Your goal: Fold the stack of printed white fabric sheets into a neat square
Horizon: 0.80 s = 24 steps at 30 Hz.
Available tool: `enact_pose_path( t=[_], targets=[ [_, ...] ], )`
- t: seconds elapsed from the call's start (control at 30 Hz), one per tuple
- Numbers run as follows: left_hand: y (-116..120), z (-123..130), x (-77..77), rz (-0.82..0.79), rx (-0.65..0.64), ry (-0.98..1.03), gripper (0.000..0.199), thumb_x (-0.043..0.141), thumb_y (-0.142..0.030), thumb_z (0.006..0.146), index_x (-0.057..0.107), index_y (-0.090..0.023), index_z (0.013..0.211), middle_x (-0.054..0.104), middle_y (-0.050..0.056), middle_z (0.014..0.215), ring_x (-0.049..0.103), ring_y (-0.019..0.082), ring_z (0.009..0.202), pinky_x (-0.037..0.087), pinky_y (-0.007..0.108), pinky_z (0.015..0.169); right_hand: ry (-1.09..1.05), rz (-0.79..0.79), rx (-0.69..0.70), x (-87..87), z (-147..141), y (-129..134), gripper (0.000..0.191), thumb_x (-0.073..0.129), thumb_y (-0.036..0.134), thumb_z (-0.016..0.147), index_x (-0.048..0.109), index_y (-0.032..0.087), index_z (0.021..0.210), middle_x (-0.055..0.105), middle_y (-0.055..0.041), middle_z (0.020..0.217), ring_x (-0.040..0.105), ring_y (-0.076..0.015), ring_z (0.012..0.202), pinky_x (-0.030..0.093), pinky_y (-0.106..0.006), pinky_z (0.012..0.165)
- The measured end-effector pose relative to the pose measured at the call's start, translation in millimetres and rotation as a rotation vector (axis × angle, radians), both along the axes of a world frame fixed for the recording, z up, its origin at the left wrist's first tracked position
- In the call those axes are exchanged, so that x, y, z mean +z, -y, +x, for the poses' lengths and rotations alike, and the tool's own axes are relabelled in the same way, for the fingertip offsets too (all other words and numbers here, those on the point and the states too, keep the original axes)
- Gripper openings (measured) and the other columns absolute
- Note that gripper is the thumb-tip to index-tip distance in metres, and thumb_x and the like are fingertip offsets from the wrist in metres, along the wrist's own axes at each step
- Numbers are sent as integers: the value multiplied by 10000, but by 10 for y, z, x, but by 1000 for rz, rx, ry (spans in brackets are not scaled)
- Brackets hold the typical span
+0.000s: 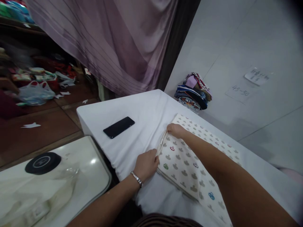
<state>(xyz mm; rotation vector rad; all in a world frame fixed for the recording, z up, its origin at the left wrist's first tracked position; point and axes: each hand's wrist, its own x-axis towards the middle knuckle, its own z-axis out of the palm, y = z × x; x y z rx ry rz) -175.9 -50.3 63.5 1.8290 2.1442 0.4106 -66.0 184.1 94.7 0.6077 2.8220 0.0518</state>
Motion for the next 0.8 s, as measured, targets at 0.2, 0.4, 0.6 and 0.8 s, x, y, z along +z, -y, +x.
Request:
enact_pose_path(
  t=[0.2,0.4,0.6,0.8],
  targets=[
    [2,3,31,-29,7,11,163,351,-282,845,497,-212,868,617,27,857,580,175,792,348,279,632,-81,-28,-47,-8,45,-26,245,479,150,805,600,192,1014,604,-61,1034,537,-177,961,399,-261,801],
    [2,1,33,-32,3,11,155,357,-274,843,498,-213,863,619,25,856,585,177,797,353,280,632,-72,-98,10,-42,55,-78,213,478,115,772,632,189,899,581,-54,965,549,-161,894,401,-245,782],
    [3,-1,33,-13,2,9,154,363,-275,840,503,-214,859,622,21,854,588,177,793,355,279,625,-134,-124,4,-78,65,-113,208,483,107,741,615,164,891,560,-63,947,534,-156,818,406,-248,752],
    [5,-3,53,-40,4,21,171,359,-273,841,513,-212,884,619,35,867,582,181,806,361,281,651,-247,-156,3,-75,126,-75,158,481,86,728,594,154,817,551,-47,851,503,-139,734,411,-247,709]
  ],
)
